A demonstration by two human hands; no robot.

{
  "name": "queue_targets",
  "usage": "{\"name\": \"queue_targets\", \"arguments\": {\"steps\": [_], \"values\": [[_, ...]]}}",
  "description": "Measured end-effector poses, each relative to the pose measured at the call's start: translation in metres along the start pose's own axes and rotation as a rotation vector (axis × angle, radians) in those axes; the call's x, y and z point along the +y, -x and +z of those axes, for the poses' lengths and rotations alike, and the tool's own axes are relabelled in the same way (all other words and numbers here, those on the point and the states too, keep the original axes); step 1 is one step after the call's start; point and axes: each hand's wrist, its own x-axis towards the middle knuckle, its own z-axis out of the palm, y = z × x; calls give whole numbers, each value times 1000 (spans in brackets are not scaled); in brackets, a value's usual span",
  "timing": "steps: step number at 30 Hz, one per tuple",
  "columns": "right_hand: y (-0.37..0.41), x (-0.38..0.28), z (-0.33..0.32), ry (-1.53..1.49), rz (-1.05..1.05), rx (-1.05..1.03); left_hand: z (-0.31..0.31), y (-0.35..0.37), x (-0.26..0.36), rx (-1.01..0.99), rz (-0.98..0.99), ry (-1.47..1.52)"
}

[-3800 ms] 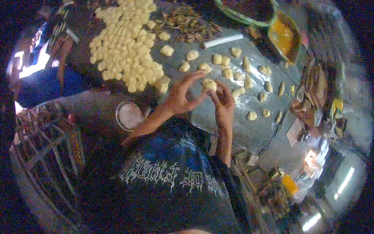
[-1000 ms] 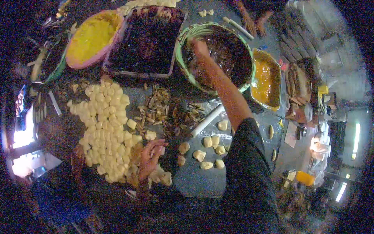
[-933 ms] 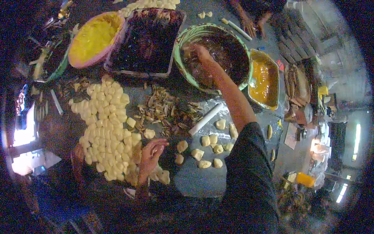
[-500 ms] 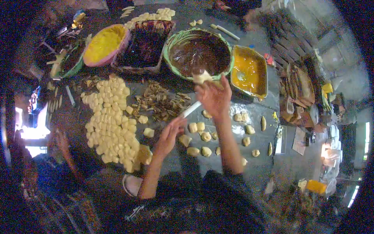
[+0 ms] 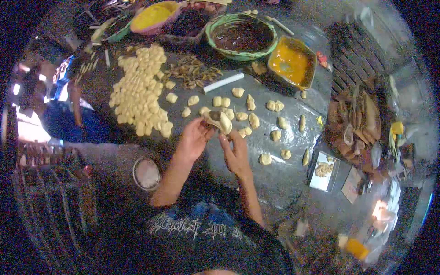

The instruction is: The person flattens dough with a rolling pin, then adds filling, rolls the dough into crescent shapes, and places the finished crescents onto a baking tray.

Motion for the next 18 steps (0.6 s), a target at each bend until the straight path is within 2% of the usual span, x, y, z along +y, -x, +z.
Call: {"name": "queue_targets", "arguments": {"steps": [1,2,5,6,9,10,12,15,18], "values": [[4,-3,0,93,-52,9,-4,5,-1,-18,11,91],[7,-11,0,196,-41,-36,-11,9,-1,-174,38,142],[10,-21,9,145,-133,-64,-11,26,6,-347,107,363],[3,-17,14,107,-246,-26,-7,32,10,-303,193,404],[-15,-16,20,-6,-82,-44,-24,27,27,-227,328,580],[-25,-6,16,72,-17,-103,-14,36,42,-329,296,639],[-56,20,20,132,37,-81,-51,20,46,-334,321,617],[-118,36,33,235,36,-44,-54,13,70,-268,337,538],[-195,79,53,404,-3,-28,-61,-7,98,-188,348,353]]}}
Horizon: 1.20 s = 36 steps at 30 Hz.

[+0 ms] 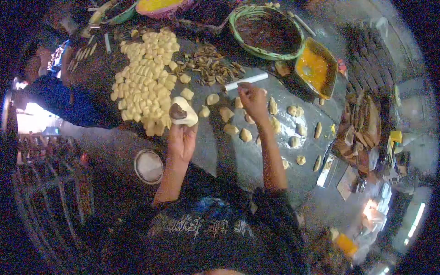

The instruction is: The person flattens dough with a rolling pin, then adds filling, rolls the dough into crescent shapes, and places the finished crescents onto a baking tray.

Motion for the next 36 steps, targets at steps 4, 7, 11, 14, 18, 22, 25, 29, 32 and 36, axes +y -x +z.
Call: {"name": "queue_targets", "arguments": {"steps": [4,7,11,14,18,22,25,29,32,36], "values": [[-71,39,51,307,-118,35,-7,-39,29,26,-55,-197],[-91,55,71,470,-96,-47,-21,-63,44,95,-106,-258],[-98,40,73,484,-42,-35,-27,-87,58,171,-130,-288],[-97,18,64,384,5,53,-22,-102,62,166,-174,-242],[-86,-52,38,-140,124,62,-21,-113,57,144,-228,-123],[-57,-180,6,-145,-47,3,-4,-119,45,79,-261,-96],[-45,-202,-3,-34,-289,24,20,-114,35,76,-303,-152],[-28,-218,-32,248,-507,-18,48,-99,20,-32,-314,-124],[3,-215,-58,65,-459,146,51,-87,14,-253,-354,156],[54,-227,-85,376,-653,401,77,-48,1,-392,-230,33]]}}
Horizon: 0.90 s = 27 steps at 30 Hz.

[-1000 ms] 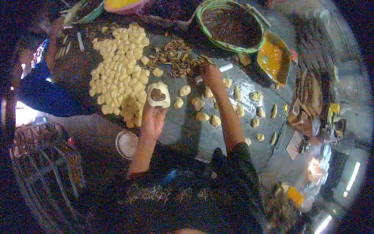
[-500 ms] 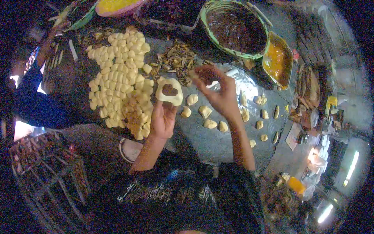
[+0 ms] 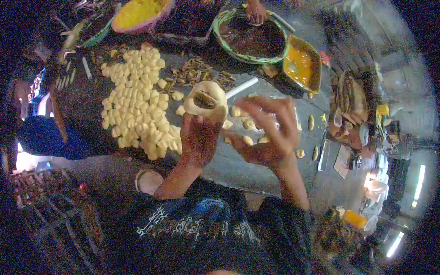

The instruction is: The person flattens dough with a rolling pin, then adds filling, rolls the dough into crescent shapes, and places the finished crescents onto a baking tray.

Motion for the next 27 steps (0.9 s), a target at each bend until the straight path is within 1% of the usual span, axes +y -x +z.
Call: {"name": "queue_targets", "arguments": {"steps": [1,2,4,5,6,8,9,10,12,13,15,16,17,18,19,21,22,24,25,26,27], "values": [[10,-3,-8,102,-163,20,6,5,-7,-218,3,189],[23,-5,-20,268,-301,22,19,17,-16,-279,54,45],[40,-8,-51,366,-454,-37,40,38,-34,-249,59,-132],[50,-10,-66,421,-527,-69,46,49,-43,-160,13,-163],[58,-13,-83,431,-547,-75,54,60,-53,-70,-33,-195],[75,-19,-113,449,-587,-90,67,79,-75,-41,-44,-185],[83,-21,-127,454,-606,-99,72,87,-86,-99,-10,-143],[89,-26,-131,463,-642,29,76,95,-97,-154,23,-102],[95,-27,-151,272,-615,29,81,110,-113,-235,-1,29],[97,-30,-162,174,-602,26,81,115,-117,-263,-53,119],[98,-42,-176,90,-442,7,84,126,-124,-257,-50,-32],[98,-45,-182,60,-364,-2,86,132,-126,-220,6,-276],[99,-49,-185,28,-285,-10,91,137,-126,-235,34,-318],[103,-55,-186,-55,-151,14,97,142,-125,-249,61,-360],[106,-61,-190,-105,-60,-10,113,146,-119,-317,60,-201],[114,-69,-194,-205,120,-59,130,150,-113,-388,124,-367],[122,-70,-192,-268,162,-104,128,152,-110,-330,140,-588],[137,-66,-189,-200,103,-107,122,156,-104,-199,164,-1031],[145,-66,-187,-167,76,-111,119,160,-102,-185,156,-1026],[152,-70,-184,-192,145,-84,116,164,-101,-168,146,-1019],[162,-67,-177,-233,169,-83,112,166,-100,-150,137,-1012]]}}
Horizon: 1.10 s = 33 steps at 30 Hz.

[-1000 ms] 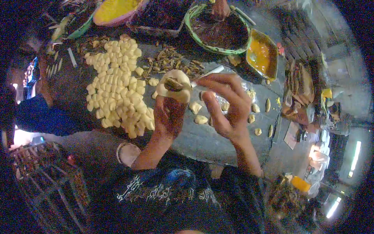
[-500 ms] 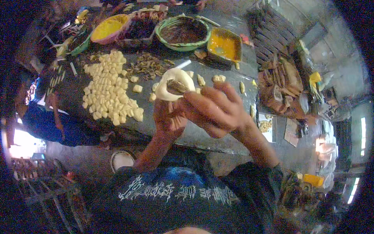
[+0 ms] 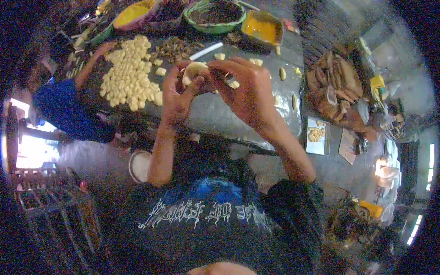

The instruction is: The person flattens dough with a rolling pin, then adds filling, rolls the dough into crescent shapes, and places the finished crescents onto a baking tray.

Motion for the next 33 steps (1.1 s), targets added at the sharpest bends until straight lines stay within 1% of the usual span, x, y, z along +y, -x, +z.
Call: {"name": "queue_targets", "arguments": {"steps": [2,3,4,5,8,9,11,12,13,14,16,17,19,20,22,23,26,27,30,31,32,33], "values": [[20,26,22,-84,47,-4,-15,13,-24,-5,-51,-100],[31,36,36,-68,91,23,-22,19,-31,-13,-92,-170],[43,48,51,-93,139,-4,-30,26,-41,-23,-138,-240],[56,62,67,-118,190,-34,-46,34,-70,1,-214,-305],[89,100,110,-113,347,-148,-69,44,-108,-83,-387,-635],[99,114,124,-97,398,-191,-80,48,-134,-80,-380,-666],[120,150,154,-86,409,-225,-99,53,-189,-79,-359,-727],[128,166,166,-80,415,-242,-103,50,-202,-105,-364,-815],[133,176,177,-111,403,-215,-107,47,-215,-134,-367,-901],[139,187,188,-81,444,-266,-108,44,-221,-164,-371,-985],[143,202,203,-19,524,-373,-111,35,-229,-191,-511,-995],[144,203,208,6,552,-290,-113,29,-231,-205,-580,-997],[144,199,215,64,604,-125,-118,19,-237,-171,-434,-973],[142,198,216,118,641,-106,-122,16,-240,-150,-363,-958],[137,201,217,228,709,-76,-128,8,-242,-189,-264,-924],[137,207,219,275,658,-48,-132,5,-241,-207,-216,-906],[126,208,208,257,807,-201,-145,-5,-242,-350,-333,-827],[124,212,203,241,859,-277,-150,-6,-246,-387,-320,-812],[122,231,195,-101,1217,-180,-160,-5,-257,-457,-285,-757],[96,219,188,44,1152,-159,-161,-6,-259,-458,-280,-732],[84,216,186,107,1066,-185,-161,-8,-258,-456,-272,-710],[76,216,185,165,974,-210,-161,-9,-256,-422,-324,-673]]}}
